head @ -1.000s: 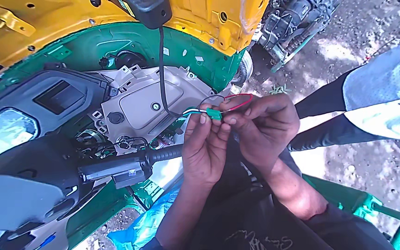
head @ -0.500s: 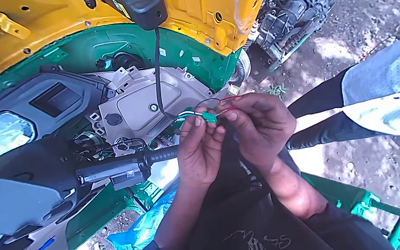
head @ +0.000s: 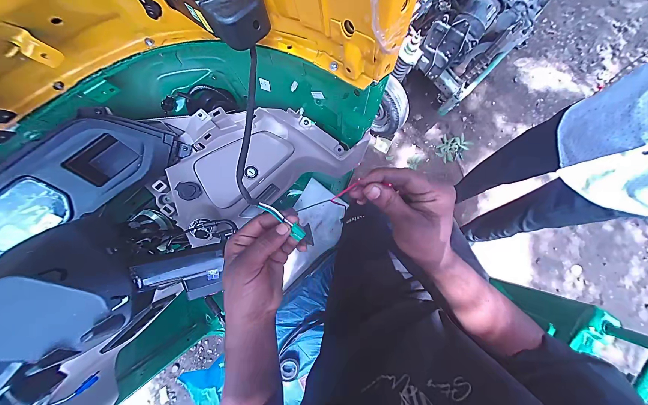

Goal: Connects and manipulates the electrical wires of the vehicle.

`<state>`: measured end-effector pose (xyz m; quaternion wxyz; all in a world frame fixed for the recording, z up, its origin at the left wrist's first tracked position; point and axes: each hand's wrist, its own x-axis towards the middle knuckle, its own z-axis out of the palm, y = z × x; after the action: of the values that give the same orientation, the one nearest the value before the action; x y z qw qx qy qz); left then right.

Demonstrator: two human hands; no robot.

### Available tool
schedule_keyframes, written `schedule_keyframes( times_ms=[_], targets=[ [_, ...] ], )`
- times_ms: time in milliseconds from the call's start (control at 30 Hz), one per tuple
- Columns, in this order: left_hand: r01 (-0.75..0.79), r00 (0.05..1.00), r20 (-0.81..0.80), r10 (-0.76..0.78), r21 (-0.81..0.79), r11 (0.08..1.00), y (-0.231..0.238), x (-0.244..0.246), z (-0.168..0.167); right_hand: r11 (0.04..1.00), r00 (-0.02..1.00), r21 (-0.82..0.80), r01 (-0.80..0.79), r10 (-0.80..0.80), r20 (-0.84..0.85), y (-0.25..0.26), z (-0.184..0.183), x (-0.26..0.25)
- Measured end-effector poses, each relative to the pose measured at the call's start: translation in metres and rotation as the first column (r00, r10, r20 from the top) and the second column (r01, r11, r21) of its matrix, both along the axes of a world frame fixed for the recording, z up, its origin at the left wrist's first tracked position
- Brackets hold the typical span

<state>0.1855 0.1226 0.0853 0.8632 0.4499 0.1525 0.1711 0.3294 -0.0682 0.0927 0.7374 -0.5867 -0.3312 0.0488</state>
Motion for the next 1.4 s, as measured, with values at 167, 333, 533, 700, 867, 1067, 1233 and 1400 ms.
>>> schedule_keyframes(
  times_ms=[167,333,533,700,867,1067,1233,1400],
  targets=[
    [0.029,0.994,-0.106,-0.016,0.122,0.992,0.024,-0.013,0.004,0.992,0.993,-0.048,-0.118,0.119,0.012,0.008,-0.012,0.002],
    [0.089,0.990,-0.123,-0.069,0.161,0.983,0.019,-0.010,0.001,0.957,0.931,0.142,-0.253,0.281,-0.232,0.028,-0.018,0.006],
    [0.127,0.989,-0.102,-0.109,0.181,0.975,0.011,-0.005,-0.006,0.939,0.853,0.116,-0.325,0.344,-0.393,0.043,-0.019,0.002],
    [0.116,0.990,-0.106,-0.092,0.251,0.961,0.009,-0.003,-0.008,0.928,0.896,0.038,-0.371,0.369,-0.246,0.046,-0.027,0.001],
    [0.021,0.995,-0.096,0.013,0.348,0.937,0.003,0.000,-0.005,0.894,0.883,-0.069,-0.443,0.421,-0.209,0.042,-0.025,0.006],
    [-0.067,0.989,-0.076,0.126,0.531,0.844,0.001,0.002,-0.006,0.934,0.920,-0.122,-0.336,0.298,-0.253,0.043,-0.018,0.001],
    [-0.099,0.980,0.003,0.197,0.873,0.477,0.005,0.002,-0.010,0.918,0.964,-0.293,-0.267,0.254,-0.083,0.045,-0.014,-0.001],
    [-0.071,0.969,0.046,0.241,0.993,0.095,0.006,0.003,-0.011,0.871,0.962,-0.451,-0.193,0.258,0.088,0.048,-0.008,-0.004]
  ],
)
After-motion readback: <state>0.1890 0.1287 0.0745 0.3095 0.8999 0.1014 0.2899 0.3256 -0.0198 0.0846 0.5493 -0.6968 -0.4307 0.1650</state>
